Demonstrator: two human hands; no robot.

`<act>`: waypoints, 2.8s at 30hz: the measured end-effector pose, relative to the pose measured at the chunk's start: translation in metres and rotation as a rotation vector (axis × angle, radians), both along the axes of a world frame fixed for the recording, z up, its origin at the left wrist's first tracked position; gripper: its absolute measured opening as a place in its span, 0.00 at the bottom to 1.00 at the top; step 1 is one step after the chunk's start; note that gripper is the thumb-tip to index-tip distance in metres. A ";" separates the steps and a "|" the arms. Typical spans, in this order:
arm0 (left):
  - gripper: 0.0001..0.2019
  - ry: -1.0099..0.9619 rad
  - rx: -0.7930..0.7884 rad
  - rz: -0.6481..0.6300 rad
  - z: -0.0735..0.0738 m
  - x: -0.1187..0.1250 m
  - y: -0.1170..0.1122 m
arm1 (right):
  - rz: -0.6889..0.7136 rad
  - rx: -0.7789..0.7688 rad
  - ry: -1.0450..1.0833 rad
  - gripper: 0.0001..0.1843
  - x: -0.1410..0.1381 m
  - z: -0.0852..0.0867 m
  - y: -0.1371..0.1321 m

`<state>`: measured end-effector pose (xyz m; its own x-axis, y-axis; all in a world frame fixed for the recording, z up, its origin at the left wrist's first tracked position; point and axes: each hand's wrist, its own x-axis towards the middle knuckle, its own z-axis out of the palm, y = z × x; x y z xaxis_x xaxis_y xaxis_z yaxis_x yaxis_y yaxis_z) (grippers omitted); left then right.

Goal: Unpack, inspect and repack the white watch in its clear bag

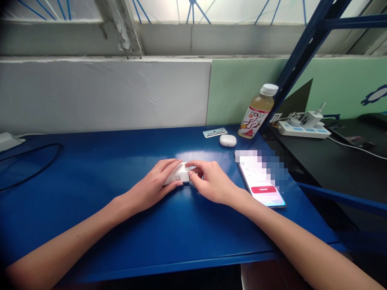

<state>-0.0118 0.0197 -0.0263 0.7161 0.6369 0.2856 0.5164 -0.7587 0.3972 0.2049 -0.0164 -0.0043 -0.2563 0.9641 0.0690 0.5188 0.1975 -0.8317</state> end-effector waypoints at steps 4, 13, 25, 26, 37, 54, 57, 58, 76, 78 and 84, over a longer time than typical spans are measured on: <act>0.21 0.075 0.022 -0.018 0.002 0.002 -0.001 | 0.029 -0.062 0.038 0.19 0.003 -0.002 0.002; 0.28 0.333 0.029 -0.040 0.007 -0.001 -0.003 | -0.176 0.366 -0.498 0.17 0.018 0.007 0.007; 0.28 0.394 0.033 -0.042 0.005 -0.002 -0.003 | 0.102 0.241 -0.271 0.15 0.011 0.001 0.003; 0.28 0.398 0.033 -0.042 0.005 -0.002 -0.002 | 0.124 0.258 -0.294 0.15 0.011 0.000 0.003; 0.28 0.404 0.023 -0.041 0.004 -0.002 -0.002 | 0.092 0.462 -0.559 0.12 0.006 -0.010 -0.003; 0.28 0.450 0.049 -0.033 0.004 0.000 -0.003 | 0.087 0.479 -0.484 0.16 0.001 -0.014 -0.009; 0.28 0.457 0.052 -0.034 0.006 0.001 -0.003 | 0.097 0.381 -0.432 0.14 0.004 -0.012 -0.006; 0.28 0.460 0.052 -0.036 0.006 0.001 -0.003 | 0.095 0.348 -0.420 0.14 0.005 -0.011 -0.006; 0.28 0.465 0.060 -0.035 0.005 -0.001 -0.003 | 0.142 0.463 -0.497 0.17 0.001 -0.013 -0.007; 0.28 0.468 0.063 -0.037 0.005 -0.002 -0.003 | 0.143 0.474 -0.504 0.17 0.000 -0.013 -0.008; 0.28 0.444 0.065 -0.045 0.002 -0.003 -0.002 | 0.174 0.485 -0.466 0.14 0.001 -0.015 -0.007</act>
<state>-0.0143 0.0179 -0.0238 0.8049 0.5932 -0.0172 0.5919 -0.8004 0.0949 0.2054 -0.0236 -0.0195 -0.5122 0.7944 0.3264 0.7275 0.6034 -0.3267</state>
